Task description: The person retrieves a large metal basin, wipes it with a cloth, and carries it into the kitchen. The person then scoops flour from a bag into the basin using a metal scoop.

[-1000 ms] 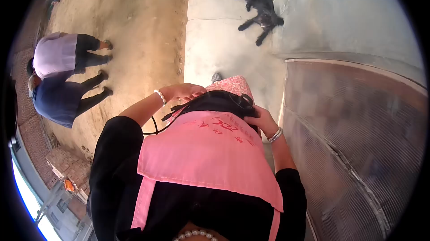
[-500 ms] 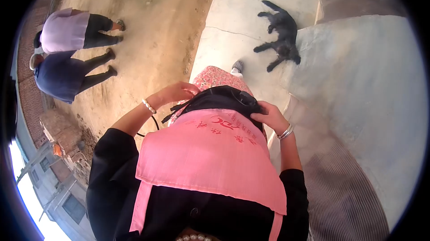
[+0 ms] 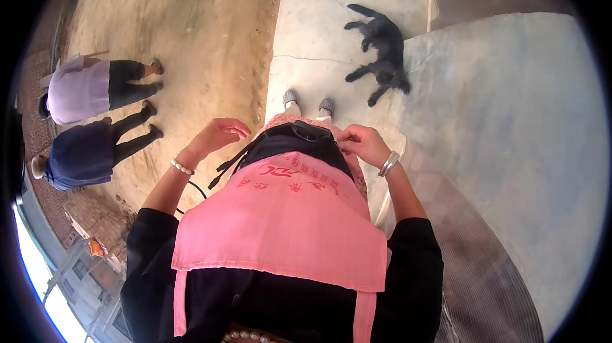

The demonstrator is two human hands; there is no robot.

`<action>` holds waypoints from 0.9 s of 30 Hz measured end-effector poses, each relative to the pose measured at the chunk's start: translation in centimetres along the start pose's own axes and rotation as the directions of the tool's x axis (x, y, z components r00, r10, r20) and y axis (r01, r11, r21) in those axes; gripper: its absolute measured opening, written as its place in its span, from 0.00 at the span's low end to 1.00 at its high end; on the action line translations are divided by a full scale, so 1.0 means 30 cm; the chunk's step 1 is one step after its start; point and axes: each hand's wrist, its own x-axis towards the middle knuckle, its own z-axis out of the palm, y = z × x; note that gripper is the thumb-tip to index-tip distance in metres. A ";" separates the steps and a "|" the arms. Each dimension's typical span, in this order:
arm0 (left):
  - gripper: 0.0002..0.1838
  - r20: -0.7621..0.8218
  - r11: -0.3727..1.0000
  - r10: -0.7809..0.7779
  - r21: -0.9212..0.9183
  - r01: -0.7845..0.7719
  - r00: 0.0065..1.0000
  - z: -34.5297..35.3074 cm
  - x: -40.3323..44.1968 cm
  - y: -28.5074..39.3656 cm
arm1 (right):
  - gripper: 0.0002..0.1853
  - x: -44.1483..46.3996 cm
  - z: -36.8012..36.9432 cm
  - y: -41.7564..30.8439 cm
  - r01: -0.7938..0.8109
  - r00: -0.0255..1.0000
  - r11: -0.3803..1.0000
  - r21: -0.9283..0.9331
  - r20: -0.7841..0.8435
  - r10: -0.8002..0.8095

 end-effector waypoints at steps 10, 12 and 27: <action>0.21 0.508 0.979 0.106 0.095 -0.178 0.855 0.240 0.301 0.298 | 0.06 -0.011 0.015 -0.155 0.472 0.648 0.484 -0.737 -0.083 -0.757; 0.22 0.545 0.969 0.097 0.141 -0.205 0.833 0.261 0.327 0.290 | 0.06 -0.014 0.014 -0.179 0.487 0.635 0.483 -0.728 -0.084 -0.768; 0.15 0.234 0.969 0.246 -0.038 -0.244 0.940 0.154 0.294 0.183 | 0.05 0.154 0.025 -0.306 0.672 0.692 0.375 -0.639 0.361 -0.625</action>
